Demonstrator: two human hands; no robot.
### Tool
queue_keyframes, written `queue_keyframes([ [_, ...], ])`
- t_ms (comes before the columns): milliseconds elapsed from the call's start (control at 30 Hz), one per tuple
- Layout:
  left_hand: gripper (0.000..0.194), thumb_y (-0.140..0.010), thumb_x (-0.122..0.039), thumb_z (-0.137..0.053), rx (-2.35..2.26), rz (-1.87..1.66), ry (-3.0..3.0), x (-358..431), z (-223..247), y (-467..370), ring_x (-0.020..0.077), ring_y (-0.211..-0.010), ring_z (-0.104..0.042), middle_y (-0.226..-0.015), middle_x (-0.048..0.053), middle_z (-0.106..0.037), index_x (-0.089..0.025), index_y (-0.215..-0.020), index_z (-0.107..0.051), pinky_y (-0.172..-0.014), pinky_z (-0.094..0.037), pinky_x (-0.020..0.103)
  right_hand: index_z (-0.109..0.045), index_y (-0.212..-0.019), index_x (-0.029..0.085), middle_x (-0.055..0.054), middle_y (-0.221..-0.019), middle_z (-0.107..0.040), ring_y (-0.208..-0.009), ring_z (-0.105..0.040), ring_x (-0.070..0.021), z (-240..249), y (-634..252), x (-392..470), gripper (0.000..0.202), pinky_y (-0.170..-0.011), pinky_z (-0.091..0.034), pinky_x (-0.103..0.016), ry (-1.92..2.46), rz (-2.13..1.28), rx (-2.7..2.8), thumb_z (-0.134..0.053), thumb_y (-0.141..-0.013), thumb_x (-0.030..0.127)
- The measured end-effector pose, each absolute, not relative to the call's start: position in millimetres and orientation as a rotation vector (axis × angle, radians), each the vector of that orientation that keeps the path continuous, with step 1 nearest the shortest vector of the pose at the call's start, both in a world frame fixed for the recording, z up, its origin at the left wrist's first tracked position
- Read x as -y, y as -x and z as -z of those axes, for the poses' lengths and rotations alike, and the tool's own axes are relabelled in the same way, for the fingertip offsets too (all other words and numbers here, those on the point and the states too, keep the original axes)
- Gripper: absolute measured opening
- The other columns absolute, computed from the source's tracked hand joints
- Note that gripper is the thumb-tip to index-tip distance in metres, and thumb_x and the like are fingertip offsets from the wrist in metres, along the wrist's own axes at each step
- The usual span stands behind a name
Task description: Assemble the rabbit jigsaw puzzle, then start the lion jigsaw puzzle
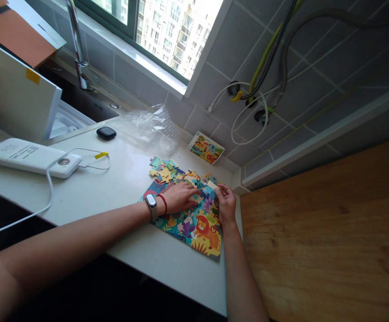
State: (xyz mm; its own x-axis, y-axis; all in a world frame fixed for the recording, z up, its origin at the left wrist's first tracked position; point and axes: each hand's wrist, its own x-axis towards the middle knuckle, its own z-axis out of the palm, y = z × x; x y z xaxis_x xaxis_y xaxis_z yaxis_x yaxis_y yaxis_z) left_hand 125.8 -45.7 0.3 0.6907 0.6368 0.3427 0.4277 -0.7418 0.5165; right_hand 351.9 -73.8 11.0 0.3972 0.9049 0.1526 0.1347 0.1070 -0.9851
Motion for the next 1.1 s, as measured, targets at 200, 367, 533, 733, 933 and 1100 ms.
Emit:
queue_keyframes([
  [200, 0.033, -0.098, -0.035, -0.068, -0.949, -0.714, -2.509, 37.6, 5.4, -125.8, 0.0303, -0.114, -0.065, -0.122, 0.013, -0.072, -0.017, -0.127, -0.069, -0.096, -0.049, 0.039, -0.073, -0.091, 0.018, -0.001, -0.075, -0.073, -0.063, -0.062, -0.0152, -12.1, -352.1, 76.0, 0.04, -0.06, -0.049, -0.026, 1.401, -0.776, 1.09, -0.087, -0.069, 0.049],
  [367, 0.036, -0.097, -0.037, -0.07, -1.121, -0.709, -2.497, 29.3, 8.6, -123.2, 0.0331, -0.12, -0.062, -0.127, 0.015, -0.07, -0.017, -0.127, -0.07, -0.099, -0.048, 0.043, -0.074, -0.084, 0.018, -0.002, -0.073, -0.072, -0.064, -0.062, -0.0164, -14.4, -344.6, 78.2, 0.035, -0.062, -0.05, -0.028, 1.453, -0.747, 1.257, -0.086, -0.07, 0.048],
  [533, 0.031, -0.1, -0.038, -0.066, -1.109, -0.687, -2.509, 23.5, 6.1, -118.3, 0.0321, -0.116, -0.063, -0.123, 0.013, -0.072, -0.019, -0.123, -0.073, -0.096, -0.048, 0.042, -0.075, -0.08, 0.018, -0.002, -0.066, -0.069, -0.059, -0.057, -0.0158, -11.7, -340.1, 80.6, 0.029, -0.056, -0.046, -0.027, 1.534, -0.643, 1.459, -0.08, -0.075, 0.046],
  [733, 0.025, -0.09, -0.032, -0.079, -0.798, -0.627, -2.587, 16.3, 2.9, -108.4, 0.029, -0.117, -0.064, -0.121, 0.007, -0.074, -0.024, -0.114, -0.077, -0.1, -0.048, 0.038, -0.076, -0.082, 0.018, -0.002, -0.064, -0.068, -0.054, -0.055, -0.0159, -6.5, -341.5, 80.5, 0.033, -0.055, -0.045, -0.027, 1.681, -0.489, 1.577, -0.073, -0.081, 0.051],
  [933, 0.018, -0.089, -0.029, -0.08, -0.774, -0.678, -2.588, 15.4, 8.9, -111.3, 0.0268, -0.111, -0.066, -0.116, 0.006, -0.075, -0.024, -0.106, -0.079, -0.098, -0.048, 0.036, -0.077, -0.083, 0.019, -0.004, -0.07, -0.073, -0.058, -0.059, -0.0182, -10.1, -330.8, 81.3, 0.034, -0.062, -0.049, -0.03, 1.745, -0.322, 1.64, -0.067, -0.083, 0.052],
  [1100, 0.021, -0.091, -0.03, -0.078, -0.814, -0.71, -2.58, 18.9, 11.7, -115.2, 0.0273, -0.111, -0.065, -0.116, 0.008, -0.074, -0.022, -0.11, -0.079, -0.098, -0.049, 0.037, -0.075, -0.079, 0.02, -0.007, -0.082, -0.075, -0.068, -0.063, -0.02, -6.0, -325.7, 81.2, 0.031, -0.071, -0.052, -0.032, 1.753, -0.225, 1.702, -0.062, -0.087, 0.047],
])
